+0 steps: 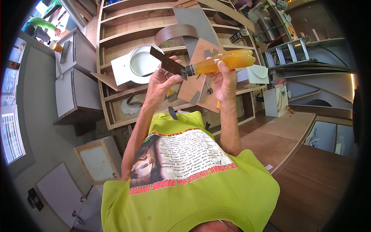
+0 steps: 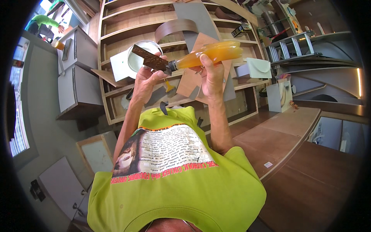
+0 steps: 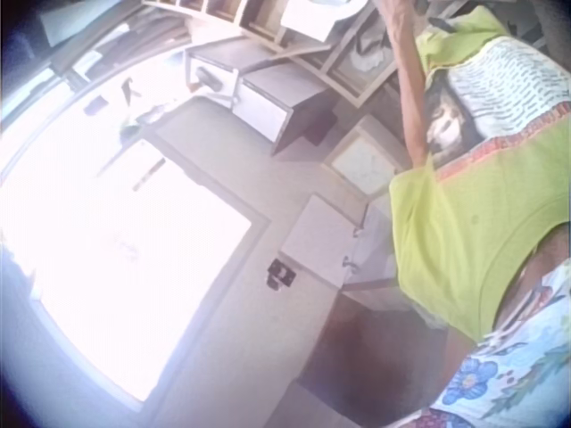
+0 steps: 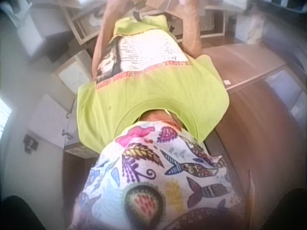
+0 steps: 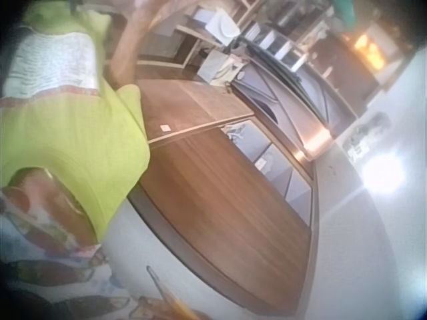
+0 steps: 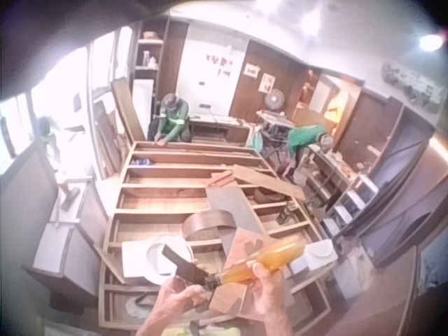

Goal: The person cuts a strip of material using scissors and applies a liquid adhesive to the back of the strip using a small bottle.

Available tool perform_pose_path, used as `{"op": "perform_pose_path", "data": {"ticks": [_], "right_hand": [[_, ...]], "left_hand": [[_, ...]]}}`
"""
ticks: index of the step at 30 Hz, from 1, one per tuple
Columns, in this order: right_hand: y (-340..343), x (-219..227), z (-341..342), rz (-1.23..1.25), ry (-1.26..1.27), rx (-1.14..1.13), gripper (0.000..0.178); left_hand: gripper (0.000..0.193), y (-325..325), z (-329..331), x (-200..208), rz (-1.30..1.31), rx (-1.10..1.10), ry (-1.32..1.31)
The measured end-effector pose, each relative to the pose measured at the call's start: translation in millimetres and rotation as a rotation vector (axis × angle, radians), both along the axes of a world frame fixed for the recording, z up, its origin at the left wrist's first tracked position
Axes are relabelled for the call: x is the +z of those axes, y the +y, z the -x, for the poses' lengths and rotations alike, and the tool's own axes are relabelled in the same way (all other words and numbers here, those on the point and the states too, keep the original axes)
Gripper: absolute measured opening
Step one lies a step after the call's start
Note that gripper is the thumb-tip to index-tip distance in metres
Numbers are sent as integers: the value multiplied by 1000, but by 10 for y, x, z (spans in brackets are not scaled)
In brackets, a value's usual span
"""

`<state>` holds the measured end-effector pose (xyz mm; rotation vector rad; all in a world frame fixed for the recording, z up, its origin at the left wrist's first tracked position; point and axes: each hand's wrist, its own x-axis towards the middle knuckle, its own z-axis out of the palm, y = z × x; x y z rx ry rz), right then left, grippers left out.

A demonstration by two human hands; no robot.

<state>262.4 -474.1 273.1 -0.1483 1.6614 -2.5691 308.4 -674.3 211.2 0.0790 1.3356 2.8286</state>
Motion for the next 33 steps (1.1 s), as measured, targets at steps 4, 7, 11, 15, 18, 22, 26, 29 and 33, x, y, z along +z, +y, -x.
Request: {"op": "perform_pose_path", "data": {"ticks": [4,7,11,15,18,22,26,29,33], "right_hand": [[27,61,10,-24,21,2,32],[17,83,32,-30,9,19,32],[5,101,30,-29,-14,19,32],[8,164,25,-121,39,22,33],[-20,262,-2,-322,224,-21,34],[-66,446,-156,-541,389,63,30],[-105,512,-122,-601,422,51,28],[-146,530,-125,-541,394,10,26],[-147,529,-219,-577,445,34,24]], "left_hand": [[66,-45,6,19,46,13,9],[66,-66,-6,41,69,-19,22],[66,-70,6,96,132,-11,57],[65,-78,12,180,148,-18,79],[64,-81,19,214,164,-15,95],[62,-110,30,233,128,10,71],[60,-148,36,209,187,-16,103],[59,-161,40,196,168,-21,114],[60,-213,31,222,127,-3,96]]}}
